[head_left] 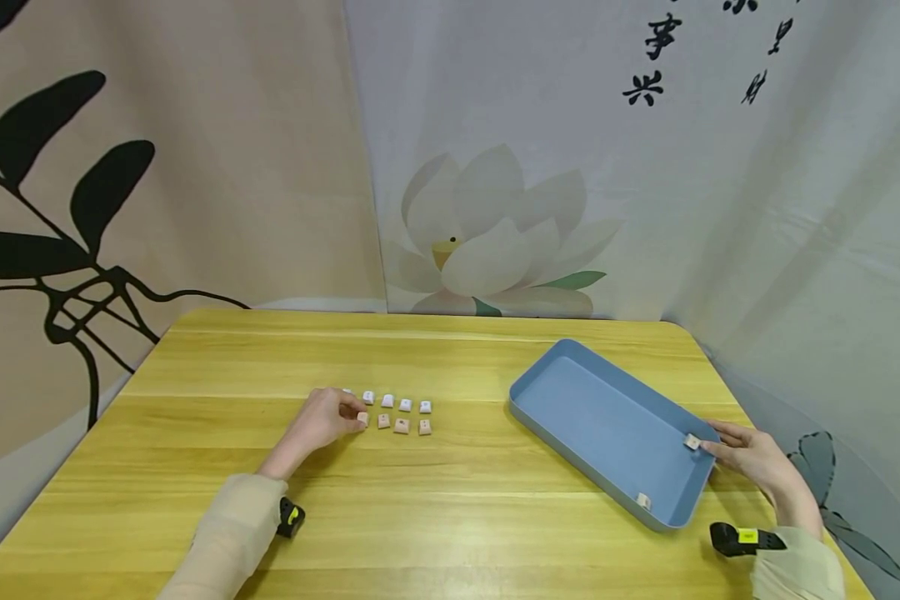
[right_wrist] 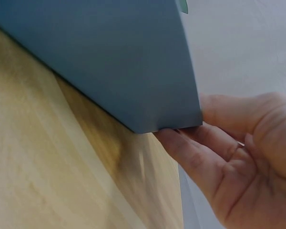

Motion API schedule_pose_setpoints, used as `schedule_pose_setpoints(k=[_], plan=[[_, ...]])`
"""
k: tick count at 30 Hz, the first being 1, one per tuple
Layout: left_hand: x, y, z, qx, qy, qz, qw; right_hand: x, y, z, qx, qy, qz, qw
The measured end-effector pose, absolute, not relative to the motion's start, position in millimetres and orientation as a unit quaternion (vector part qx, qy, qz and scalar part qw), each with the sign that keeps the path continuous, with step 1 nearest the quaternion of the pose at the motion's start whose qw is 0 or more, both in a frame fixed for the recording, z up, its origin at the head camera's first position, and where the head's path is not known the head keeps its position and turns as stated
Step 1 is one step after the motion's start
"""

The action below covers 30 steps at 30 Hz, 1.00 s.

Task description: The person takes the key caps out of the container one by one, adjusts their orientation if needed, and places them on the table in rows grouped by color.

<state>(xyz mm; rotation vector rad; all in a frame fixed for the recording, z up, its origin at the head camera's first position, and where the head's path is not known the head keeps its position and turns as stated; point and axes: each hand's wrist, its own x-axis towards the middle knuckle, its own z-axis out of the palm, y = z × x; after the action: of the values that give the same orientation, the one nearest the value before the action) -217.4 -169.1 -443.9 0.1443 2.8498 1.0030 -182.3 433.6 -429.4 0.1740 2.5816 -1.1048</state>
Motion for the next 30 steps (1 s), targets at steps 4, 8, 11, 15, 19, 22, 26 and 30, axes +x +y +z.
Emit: schedule_pose_setpoints(k=[4,8,11,15,19,22,26,30], plan=[[-215,-168,-440,0.056,0.944,0.319,0.056,-182,434,-429,0.062,0.905,-0.387,0.164],[-208,-152,-427,0.084,0.955,0.284,0.021,-182,435,-427,0.067,0.907,-0.382,0.166],[-204,-126,-417,0.117,0.954,0.276,-0.018,-182,435,-426,0.071,0.906,-0.382,0.168],[-204,-86,-413,0.179,0.940,0.286,-0.052,-182,434,-427,0.066,0.905,-0.387,0.165],[-208,-44,-414,0.255,0.921,0.291,-0.044,-183,433,-428,0.065,0.906,-0.385,0.161],[-213,-11,-415,0.304,0.906,0.294,-0.026,-183,433,-428,0.067,0.907,-0.384,0.159],[-217,34,-416,0.351,0.890,0.289,-0.021,-183,433,-429,0.066,0.908,-0.384,0.156],[-217,79,-420,0.386,0.883,0.267,-0.020,-183,433,-430,0.070,0.906,-0.387,0.157]])
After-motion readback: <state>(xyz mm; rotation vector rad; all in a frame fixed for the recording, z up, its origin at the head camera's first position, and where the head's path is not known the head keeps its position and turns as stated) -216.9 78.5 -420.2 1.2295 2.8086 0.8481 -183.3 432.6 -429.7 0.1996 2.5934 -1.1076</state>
